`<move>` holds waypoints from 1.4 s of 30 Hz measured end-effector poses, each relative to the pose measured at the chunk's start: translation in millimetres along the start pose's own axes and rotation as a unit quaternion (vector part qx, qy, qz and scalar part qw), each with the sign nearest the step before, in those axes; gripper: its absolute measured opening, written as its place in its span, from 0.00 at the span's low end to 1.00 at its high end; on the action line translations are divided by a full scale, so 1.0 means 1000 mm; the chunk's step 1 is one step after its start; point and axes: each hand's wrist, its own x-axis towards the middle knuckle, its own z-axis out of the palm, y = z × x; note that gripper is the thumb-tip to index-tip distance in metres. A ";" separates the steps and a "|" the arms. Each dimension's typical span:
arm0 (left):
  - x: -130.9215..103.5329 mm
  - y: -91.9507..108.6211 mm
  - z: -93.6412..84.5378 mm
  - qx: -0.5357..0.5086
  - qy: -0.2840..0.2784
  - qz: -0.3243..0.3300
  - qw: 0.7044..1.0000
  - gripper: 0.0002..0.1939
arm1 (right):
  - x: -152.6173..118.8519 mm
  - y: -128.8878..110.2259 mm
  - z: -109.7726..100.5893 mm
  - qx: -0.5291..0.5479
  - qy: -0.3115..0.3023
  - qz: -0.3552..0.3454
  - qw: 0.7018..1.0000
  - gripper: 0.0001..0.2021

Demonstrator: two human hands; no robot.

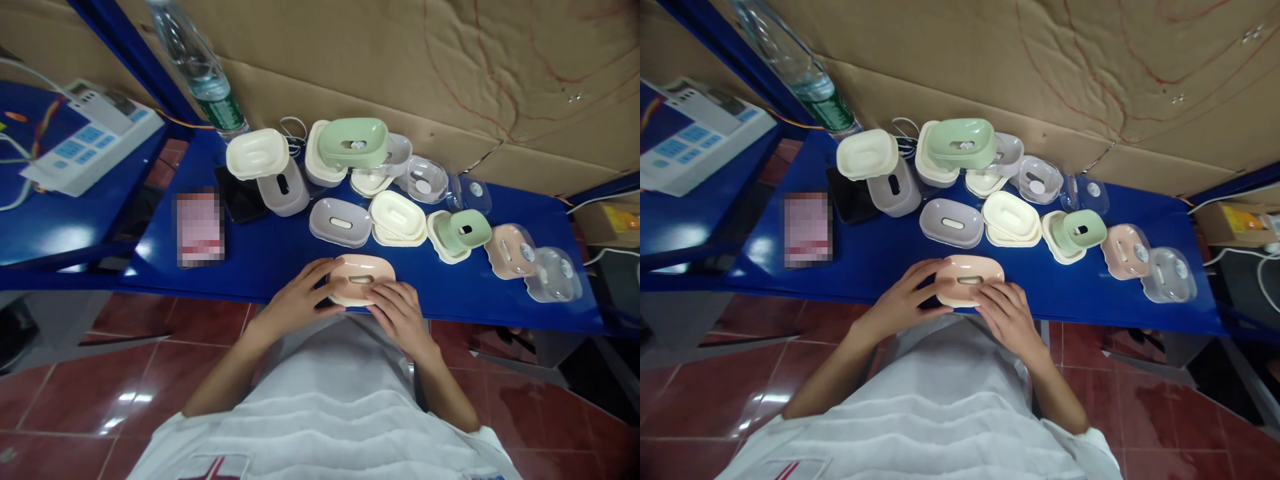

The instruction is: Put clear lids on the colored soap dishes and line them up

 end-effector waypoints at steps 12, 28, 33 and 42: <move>0.001 -0.001 0.006 0.050 -0.011 0.007 0.999 0.19 | 0.005 0.007 -0.009 -0.019 -0.003 0.031 0.999 0.21; 0.003 -0.001 0.005 0.005 -0.017 -0.034 0.999 0.18 | 0.131 0.147 -0.056 -0.209 0.026 0.147 0.966 0.23; -0.001 0.001 0.006 0.024 -0.012 -0.045 0.999 0.20 | 0.082 0.096 -0.066 -0.118 0.181 0.138 0.967 0.21; -0.004 -0.001 0.011 0.033 0.009 -0.069 0.997 0.36 | 0.014 0.024 0.005 0.278 0.244 0.249 0.895 0.26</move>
